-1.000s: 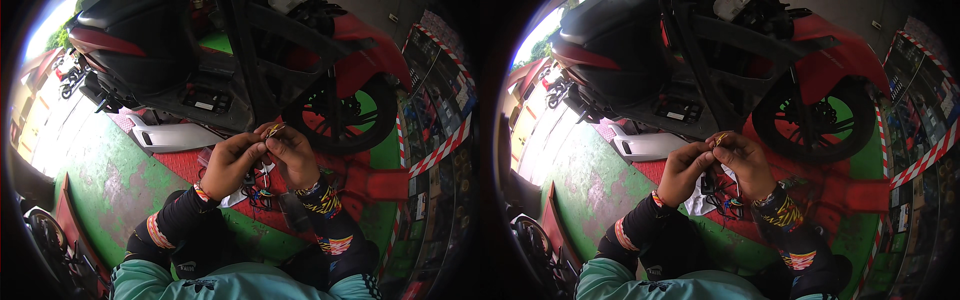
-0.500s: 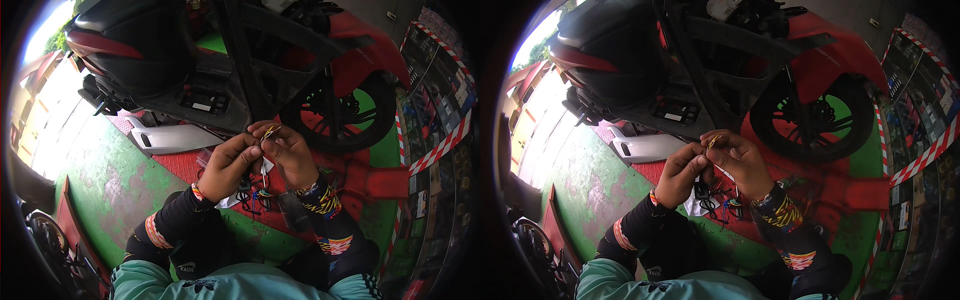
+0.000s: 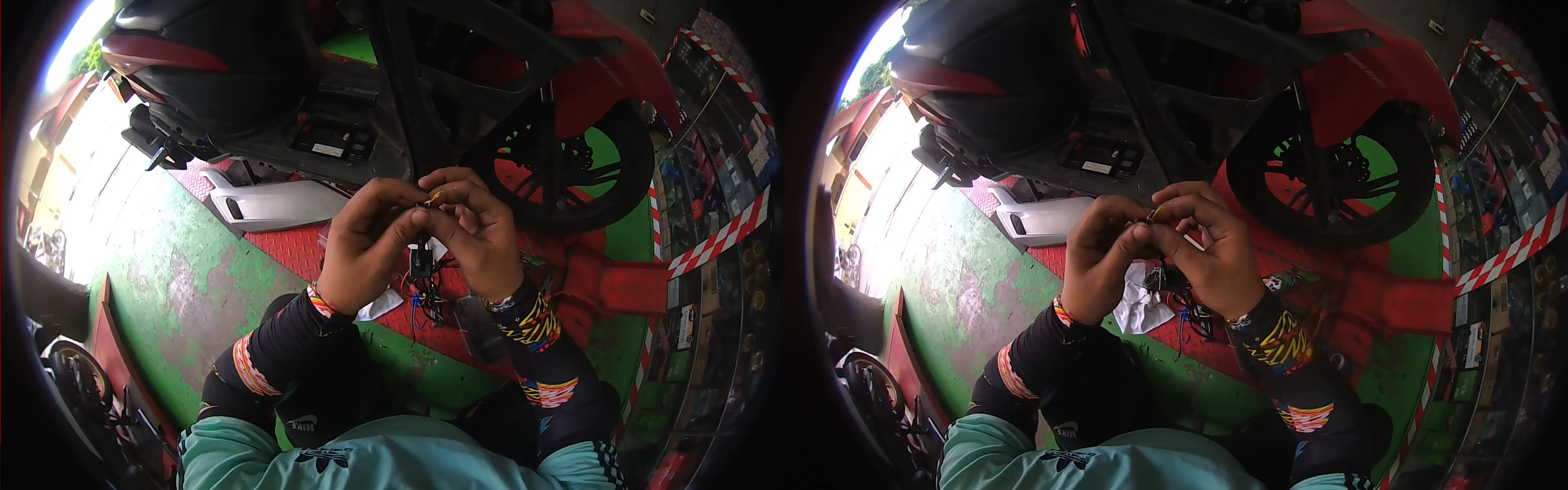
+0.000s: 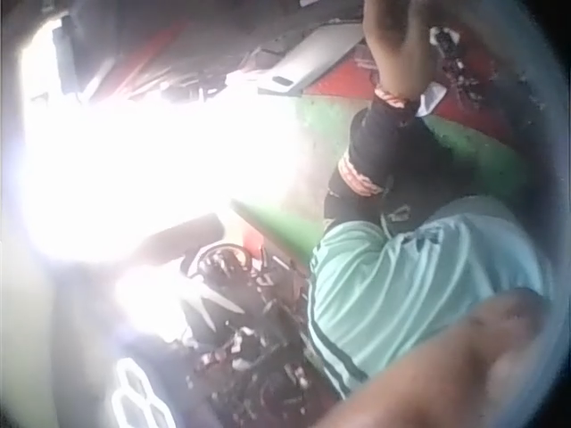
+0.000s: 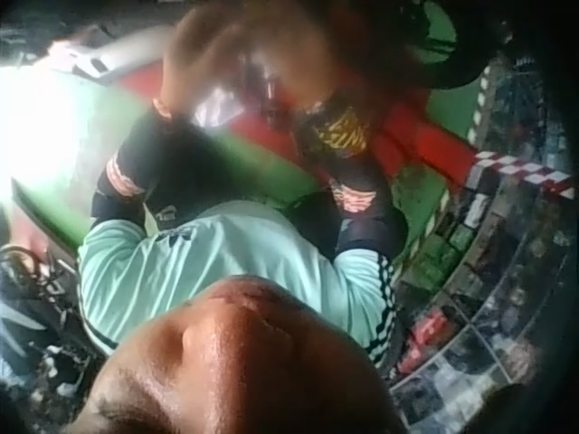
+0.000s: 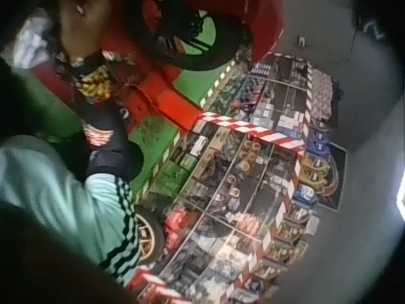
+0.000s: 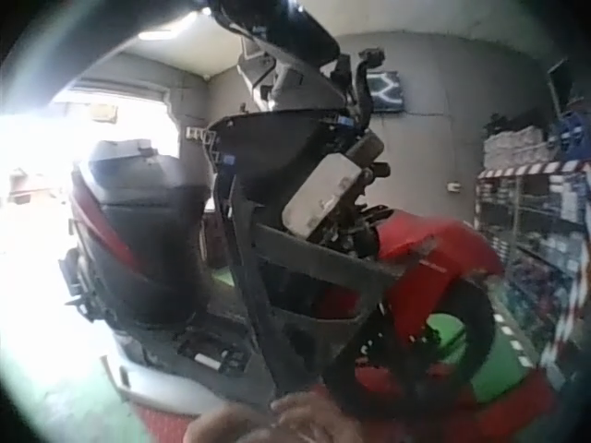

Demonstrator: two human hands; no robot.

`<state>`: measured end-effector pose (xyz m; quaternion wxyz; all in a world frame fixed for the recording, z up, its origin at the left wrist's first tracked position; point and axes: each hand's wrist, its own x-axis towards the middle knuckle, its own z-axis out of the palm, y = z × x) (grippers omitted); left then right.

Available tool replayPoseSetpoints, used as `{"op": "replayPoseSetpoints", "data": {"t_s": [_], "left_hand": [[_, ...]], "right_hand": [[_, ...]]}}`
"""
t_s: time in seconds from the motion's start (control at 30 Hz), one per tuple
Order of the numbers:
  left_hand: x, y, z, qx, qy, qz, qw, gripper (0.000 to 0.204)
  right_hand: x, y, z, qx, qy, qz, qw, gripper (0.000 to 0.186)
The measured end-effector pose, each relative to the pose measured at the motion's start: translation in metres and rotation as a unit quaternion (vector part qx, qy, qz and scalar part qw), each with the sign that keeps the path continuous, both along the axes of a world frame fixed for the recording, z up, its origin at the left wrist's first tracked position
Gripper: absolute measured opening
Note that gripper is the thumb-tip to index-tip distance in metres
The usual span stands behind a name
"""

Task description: Connecting, organizing, and taping electrical wires for a motorcycle electronic component.

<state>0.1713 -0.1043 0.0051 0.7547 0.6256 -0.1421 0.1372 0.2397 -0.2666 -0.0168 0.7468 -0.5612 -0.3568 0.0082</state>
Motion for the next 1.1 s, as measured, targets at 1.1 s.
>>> {"op": "replayPoseSetpoints", "data": {"t_s": [1.1], "left_hand": [[0.006, 0.006, 0.000, -0.026, 0.048, 0.081, 0.995, 0.015]], "right_hand": [[-0.019, 0.009, 0.012, -0.001, 0.114, -0.108, 0.988, 0.016]]}}
